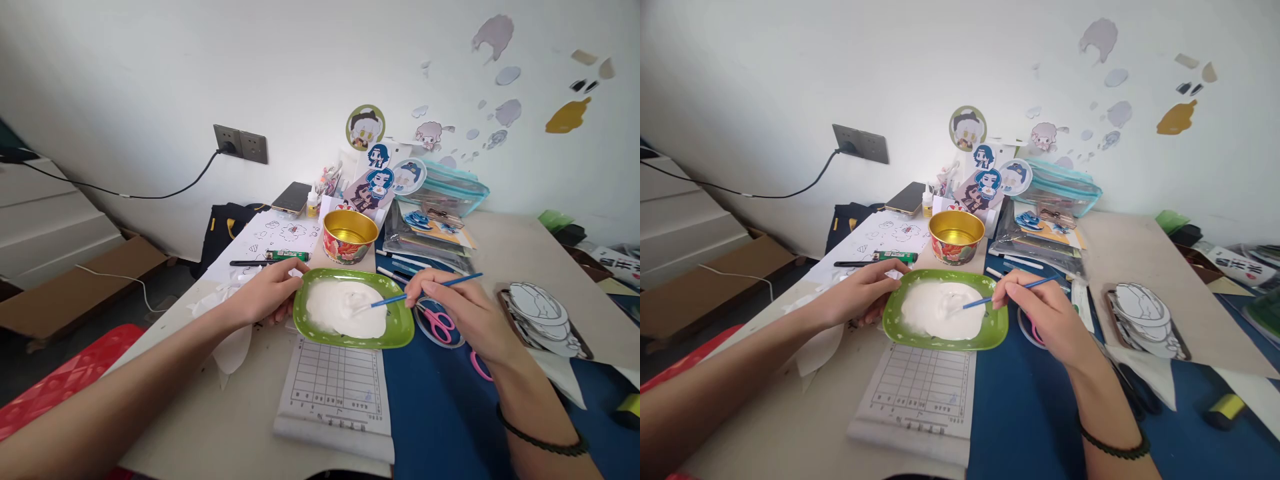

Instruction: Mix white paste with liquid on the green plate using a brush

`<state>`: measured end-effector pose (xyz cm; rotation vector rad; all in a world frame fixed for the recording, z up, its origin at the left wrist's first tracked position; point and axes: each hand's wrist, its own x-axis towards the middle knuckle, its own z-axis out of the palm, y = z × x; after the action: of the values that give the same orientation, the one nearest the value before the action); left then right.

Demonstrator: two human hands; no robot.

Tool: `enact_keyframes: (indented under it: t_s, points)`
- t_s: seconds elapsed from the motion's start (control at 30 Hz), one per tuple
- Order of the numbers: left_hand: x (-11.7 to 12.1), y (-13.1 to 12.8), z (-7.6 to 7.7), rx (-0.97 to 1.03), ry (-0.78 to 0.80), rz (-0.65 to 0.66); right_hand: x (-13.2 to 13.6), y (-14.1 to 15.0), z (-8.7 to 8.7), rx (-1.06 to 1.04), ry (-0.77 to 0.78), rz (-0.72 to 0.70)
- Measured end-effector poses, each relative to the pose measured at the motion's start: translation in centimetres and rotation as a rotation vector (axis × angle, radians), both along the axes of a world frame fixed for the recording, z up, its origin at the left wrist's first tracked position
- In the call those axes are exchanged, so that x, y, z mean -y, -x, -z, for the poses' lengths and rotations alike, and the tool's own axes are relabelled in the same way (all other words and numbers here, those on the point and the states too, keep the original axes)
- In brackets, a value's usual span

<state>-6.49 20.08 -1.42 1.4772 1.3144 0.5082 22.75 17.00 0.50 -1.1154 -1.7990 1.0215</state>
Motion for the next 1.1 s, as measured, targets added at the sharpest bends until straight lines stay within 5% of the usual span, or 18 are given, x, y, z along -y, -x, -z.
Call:
enact_keyframes:
  t_s: [0.17, 0.33, 0.47, 0.63, 0.77, 0.97, 1.1]
  points:
    - [-0.1, 0.1, 0.0, -0.007, -0.006, 0.011, 0.0, -0.5, -0.1, -0.003, -0.018, 0.124]
    - [-0.1, 0.0, 0.0, -0.005, -0.012, 0.008, 0.1, -0.7, -0.2, -0.012, 0.03, 0.024]
    - [0.0, 0.0, 0.0, -0.012, -0.016, 0.012, 0.0, -0.8, -0.1, -0.016, -0.004, 0.135]
    - [0.1, -0.1, -0.2, -0.029, -0.007, -0.004, -0.1, -0.9, 0.2, -0.038, 0.042, 0.029]
    - [0.2, -0.1, -0.2, -0.032, -0.016, -0.004, -0.3, -0.8, 0.2, -0.04, 0.004, 0.16]
    - [0.0, 0.0, 0.0, -0.004, -0.002, 0.001, 0.0, -0.2, 0.3, -0.064, 0.068, -0.053]
    - [-0.1, 0.1, 0.1, -0.002, -0.003, 0.012, -0.2, -1.3, 0.1, -0.059, 0.062, 0.101]
